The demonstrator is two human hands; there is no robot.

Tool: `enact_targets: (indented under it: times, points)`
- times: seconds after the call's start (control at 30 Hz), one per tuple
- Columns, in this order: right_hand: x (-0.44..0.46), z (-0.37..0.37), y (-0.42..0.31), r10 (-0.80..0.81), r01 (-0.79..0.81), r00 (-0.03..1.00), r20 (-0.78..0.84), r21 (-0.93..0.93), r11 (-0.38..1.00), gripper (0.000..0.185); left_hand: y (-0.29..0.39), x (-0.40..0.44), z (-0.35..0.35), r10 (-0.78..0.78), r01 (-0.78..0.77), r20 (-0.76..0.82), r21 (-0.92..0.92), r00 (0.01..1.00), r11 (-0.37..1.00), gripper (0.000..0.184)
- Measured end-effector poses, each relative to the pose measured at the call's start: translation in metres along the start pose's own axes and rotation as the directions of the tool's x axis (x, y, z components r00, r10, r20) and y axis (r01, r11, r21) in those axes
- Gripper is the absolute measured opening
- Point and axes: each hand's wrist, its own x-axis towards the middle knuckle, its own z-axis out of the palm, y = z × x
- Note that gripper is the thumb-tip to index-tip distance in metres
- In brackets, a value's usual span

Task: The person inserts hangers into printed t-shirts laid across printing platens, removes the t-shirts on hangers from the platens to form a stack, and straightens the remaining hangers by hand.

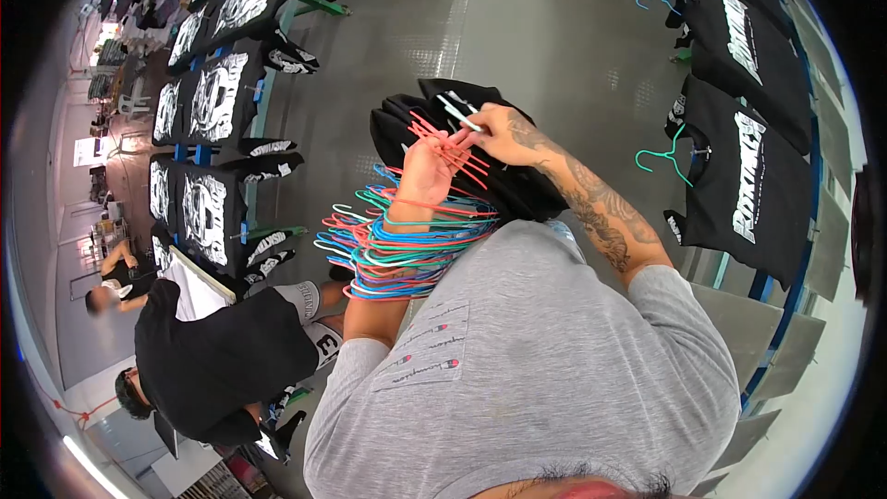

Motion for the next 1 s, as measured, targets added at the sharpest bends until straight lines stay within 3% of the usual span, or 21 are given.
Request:
enact_targets:
  times: [0.07, 0.1, 0.13, 0.2, 0.23, 0.27, 0.33, 0.4, 0.43, 0.47, 0.53, 0.6, 0.63, 0.73, 0.77, 0.83, 0.87, 0.9, 0.93, 0.97, 1.0]
  points:
    - [-0.003, -0.01, -0.004, 0.02, -0.021, 0.999, -0.027, -0.069, 0.997, 0.025, -0.009, 0.017, 0.002, -0.02, 0.022, 0.069, -0.037, 0.997, 0.999, 0.007]
    - [-0.003, -0.005, 0.008, -0.045, 0.033, 0.995, -0.092, -0.127, 0.991, 0.027, -0.011, 0.018, 0.019, -0.018, 0.019, 0.06, -0.022, 0.998, 1.0, 0.009]
    - [-0.008, -0.012, 0.001, -0.026, 0.006, 0.995, -0.097, -0.206, 0.979, 0.031, -0.015, 0.026, 0.02, -0.033, 0.035, 0.091, -0.023, 0.995, 0.999, 0.009]
    - [-0.014, -0.013, 0.007, 0.024, -0.086, 0.967, -0.253, -0.237, 0.968, 0.036, -0.021, 0.05, 0.011, -0.072, 0.076, 0.161, -0.014, 0.984, 0.997, 0.01]
    - [-0.017, -0.019, 0.012, -0.046, -0.023, 0.943, -0.328, -0.206, 0.978, 0.044, -0.02, 0.055, 0.022, -0.124, 0.126, 0.201, 0.002, 0.972, 0.992, 0.012]
    - [-0.029, -0.026, 0.018, 0.11, -0.037, 0.928, -0.355, 0.207, 0.978, 0.053, -0.023, 0.058, 0.034, -0.112, 0.113, 0.127, 0.0, 0.986, 0.994, 0.008]
    - [-0.066, -0.054, 0.031, 0.077, -0.056, 0.722, -0.688, 0.052, 0.997, 0.057, -0.026, 0.048, 0.075, -0.094, 0.095, -0.015, 0.011, 0.995, 0.995, 0.003]
    - [-0.115, -0.058, 0.098, 0.353, -0.246, 0.347, -0.869, 0.278, 0.928, 0.056, -0.025, 0.068, 0.062, -0.11, 0.117, 0.105, -0.062, 0.988, 0.991, 0.01]
    - [-0.141, -0.058, 0.149, 0.663, -0.22, 0.119, -0.739, 0.631, 0.744, 0.057, -0.022, 0.077, 0.066, -0.117, 0.123, 0.1, -0.06, 0.988, 0.991, 0.01]
    - [-0.168, -0.069, 0.171, 0.906, -0.042, -0.115, -0.408, 0.913, 0.406, 0.062, -0.021, 0.083, 0.07, -0.12, 0.126, 0.085, -0.059, 0.989, 0.99, 0.01]
    - [-0.22, -0.079, 0.229, 0.937, 0.094, -0.311, -0.156, 0.977, 0.193, 0.076, -0.019, 0.095, 0.079, -0.137, 0.143, 0.11, -0.053, 0.985, 0.988, 0.012]
    - [-0.25, -0.085, 0.287, 0.946, 0.196, -0.248, -0.209, 0.945, 0.26, 0.088, -0.019, 0.114, 0.085, -0.132, 0.137, 0.132, -0.027, 0.982, 0.99, 0.012]
    - [-0.248, -0.093, 0.291, 0.965, 0.375, -0.247, -0.091, 0.909, 0.182, 0.071, -0.018, 0.118, 0.096, -0.163, 0.166, 0.112, -0.01, 0.98, 0.986, 0.008]
    - [-0.229, -0.104, 0.285, 0.921, 0.552, 0.029, -0.388, 0.775, 0.309, 0.044, -0.013, 0.146, 0.107, -0.232, 0.222, 0.139, 0.085, 0.963, 0.971, 0.009]
    - [-0.221, -0.111, 0.275, 0.909, 0.573, 0.024, -0.417, 0.75, 0.329, 0.03, -0.01, 0.156, 0.108, -0.245, 0.235, 0.148, 0.084, 0.958, 0.968, 0.01]
    - [-0.207, -0.139, 0.248, 0.825, 0.601, -0.046, -0.563, 0.644, 0.473, 0.033, -0.001, 0.174, 0.114, -0.304, 0.301, 0.172, 0.045, 0.937, 0.953, 0.011]
    - [-0.195, -0.168, 0.225, 0.743, 0.64, -0.16, -0.65, 0.505, 0.579, 0.033, 0.005, 0.184, 0.117, -0.32, 0.317, 0.159, 0.044, 0.934, 0.948, 0.01]
    - [-0.177, -0.204, 0.191, 0.569, 0.534, -0.262, -0.779, 0.374, 0.758, 0.032, 0.011, 0.198, 0.117, -0.335, 0.335, 0.174, 0.034, 0.926, 0.942, 0.009]
    - [-0.177, -0.237, 0.202, 0.464, 0.537, -0.288, -0.838, 0.26, 0.802, 0.028, 0.018, 0.212, 0.115, -0.356, 0.357, 0.184, 0.027, 0.916, 0.934, 0.011]
    - [-0.155, -0.269, 0.176, 0.304, 0.483, -0.281, -0.91, 0.139, 0.864, 0.03, 0.027, 0.226, 0.116, -0.376, 0.379, 0.2, 0.024, 0.905, 0.925, 0.015]
    - [-0.136, -0.296, 0.177, 0.177, 0.416, -0.166, -0.97, 0.094, 0.904, 0.043, 0.035, 0.239, 0.117, -0.405, 0.406, 0.203, 0.038, 0.891, 0.913, 0.017]
